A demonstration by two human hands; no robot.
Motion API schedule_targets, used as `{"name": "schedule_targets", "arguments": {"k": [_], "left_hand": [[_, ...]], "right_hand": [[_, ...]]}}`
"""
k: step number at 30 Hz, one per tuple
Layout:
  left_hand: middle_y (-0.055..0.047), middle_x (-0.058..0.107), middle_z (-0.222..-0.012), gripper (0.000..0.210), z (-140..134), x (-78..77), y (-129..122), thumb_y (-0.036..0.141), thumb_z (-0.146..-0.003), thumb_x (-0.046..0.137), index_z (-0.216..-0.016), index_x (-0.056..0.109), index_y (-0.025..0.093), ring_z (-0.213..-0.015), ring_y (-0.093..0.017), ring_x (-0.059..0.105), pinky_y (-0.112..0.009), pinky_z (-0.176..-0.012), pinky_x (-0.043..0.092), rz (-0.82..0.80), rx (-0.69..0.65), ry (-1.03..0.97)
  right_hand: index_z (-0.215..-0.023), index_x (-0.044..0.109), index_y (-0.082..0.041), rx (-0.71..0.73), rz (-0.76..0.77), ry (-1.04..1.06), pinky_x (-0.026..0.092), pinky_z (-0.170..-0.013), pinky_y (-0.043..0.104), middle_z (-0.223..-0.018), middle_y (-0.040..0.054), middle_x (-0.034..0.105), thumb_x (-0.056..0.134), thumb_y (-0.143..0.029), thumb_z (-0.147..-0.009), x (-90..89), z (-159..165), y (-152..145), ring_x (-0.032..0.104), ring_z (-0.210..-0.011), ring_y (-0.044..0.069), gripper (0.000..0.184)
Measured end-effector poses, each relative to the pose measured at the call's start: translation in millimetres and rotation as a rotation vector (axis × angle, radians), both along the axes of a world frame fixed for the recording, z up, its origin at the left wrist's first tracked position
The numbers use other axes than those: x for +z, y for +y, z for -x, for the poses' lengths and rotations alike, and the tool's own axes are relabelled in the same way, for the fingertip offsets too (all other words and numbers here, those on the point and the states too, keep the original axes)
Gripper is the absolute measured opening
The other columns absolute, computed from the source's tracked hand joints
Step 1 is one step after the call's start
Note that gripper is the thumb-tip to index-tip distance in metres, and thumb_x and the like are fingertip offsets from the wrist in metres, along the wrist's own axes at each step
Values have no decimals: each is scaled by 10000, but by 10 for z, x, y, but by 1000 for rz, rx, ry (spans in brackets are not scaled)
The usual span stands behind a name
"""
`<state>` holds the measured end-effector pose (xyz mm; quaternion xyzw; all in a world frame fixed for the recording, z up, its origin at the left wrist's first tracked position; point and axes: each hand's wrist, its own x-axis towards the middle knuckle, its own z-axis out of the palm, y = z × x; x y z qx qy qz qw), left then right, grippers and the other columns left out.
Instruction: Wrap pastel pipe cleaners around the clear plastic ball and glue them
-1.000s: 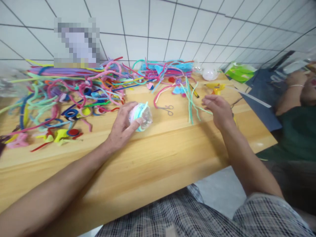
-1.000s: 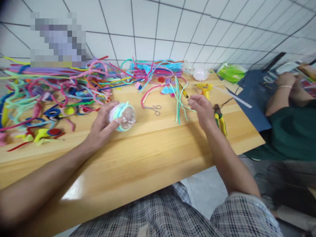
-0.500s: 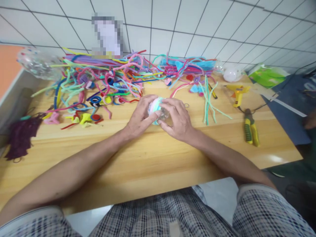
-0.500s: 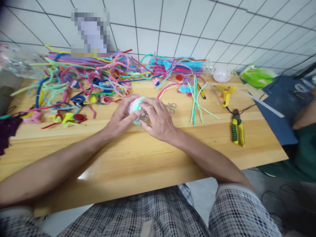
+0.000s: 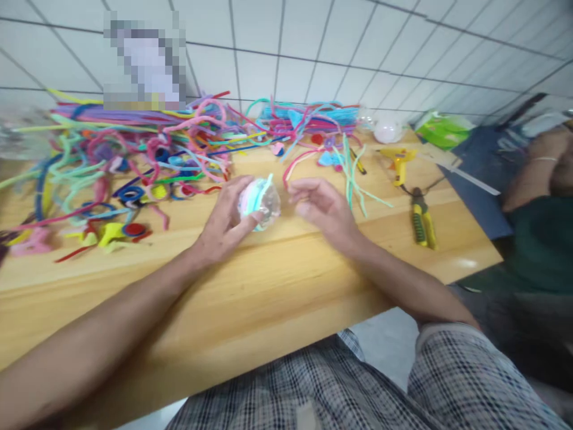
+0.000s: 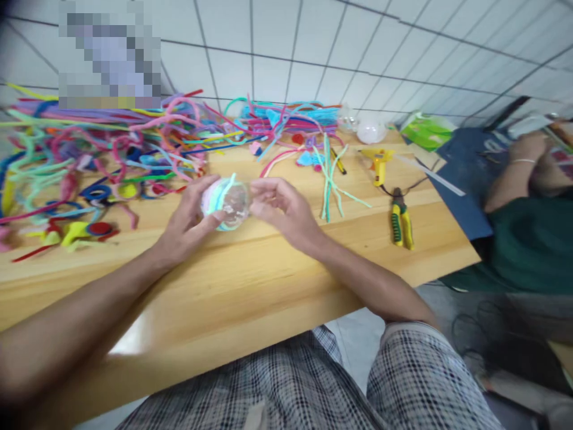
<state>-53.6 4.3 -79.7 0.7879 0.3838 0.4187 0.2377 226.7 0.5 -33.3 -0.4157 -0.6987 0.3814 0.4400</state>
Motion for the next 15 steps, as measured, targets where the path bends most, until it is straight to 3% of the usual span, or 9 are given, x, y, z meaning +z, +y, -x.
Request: {"name": "schedule_targets", "arguments": {"k": [2, 4, 5, 8, 10, 13, 15], "left_hand": [[-142, 555, -1669, 681, 10, -19, -2, 645, -1129, 599, -1690, 432, 297, -1577, -362, 540, -622, -1356, 462, -9, 11, 22], [-137, 554, -1661, 680, 5, -54, 1, 614, -1126, 628, -1694, 422, 302, -1559, -367, 549, -634, -1350, 467, -18, 17, 4], [-139, 554, -1654, 687, 0, -74, 3, 602, -1122, 646, -1696, 417, 301, -1545, -372, 556, -643, -1344, 471, -14, 20, -19], [-159, 545, -1649, 732, -14, -129, 10, 597, -1102, 692, -1699, 404, 287, -1523, -399, 560, -687, -1334, 460, 37, 10, -91], [-166, 538, -1656, 744, -10, -155, 20, 610, -1093, 701, -1695, 407, 285, -1530, -407, 549, -701, -1344, 436, 69, -5, -114], [-163, 540, -1661, 751, 13, -181, 38, 617, -1080, 711, -1692, 418, 294, -1523, -404, 548, -691, -1347, 432, 73, -9, -116], [-164, 536, -1668, 753, 27, -193, 48, 610, -1078, 713, -1694, 420, 291, -1524, -410, 547, -698, -1345, 431, 72, -10, -118]], "right_hand": [[-1118, 713, -287, -145, 284, 140, 637, -737, 396, -937, 26, 775, 743, -763, -943, 30, -478, 66, 715, -802, 219, 509], [-965, 682, -267, -352, 329, 84, 549, -610, 353, -759, 1, 688, 761, -726, -928, 14, -1041, 153, 605, -648, 183, 467], [-882, 663, -268, -592, 327, -41, 542, -613, 344, -714, -15, 657, 814, -679, -875, -8, -1316, 202, 588, -634, 173, 438], [-903, 601, -268, -967, 215, -145, 611, -898, 415, -855, -7, 675, 844, -397, -828, -91, -1968, 368, 665, -872, 209, 285], [-965, 566, -273, -1112, 167, -211, 588, -1089, 480, -1042, 30, 723, 811, -279, -819, -136, -2213, 498, 703, -1077, 242, 285], [-1016, 582, -253, -1179, 171, -344, 547, -1200, 498, -1291, 120, 739, 830, -197, -787, -171, -2358, 721, 715, -1251, 279, 343], [-1020, 602, -238, -1119, 165, -401, 553, -1184, 515, -1307, 152, 747, 820, -174, -796, -184, -2376, 867, 722, -1247, 298, 319]]}}
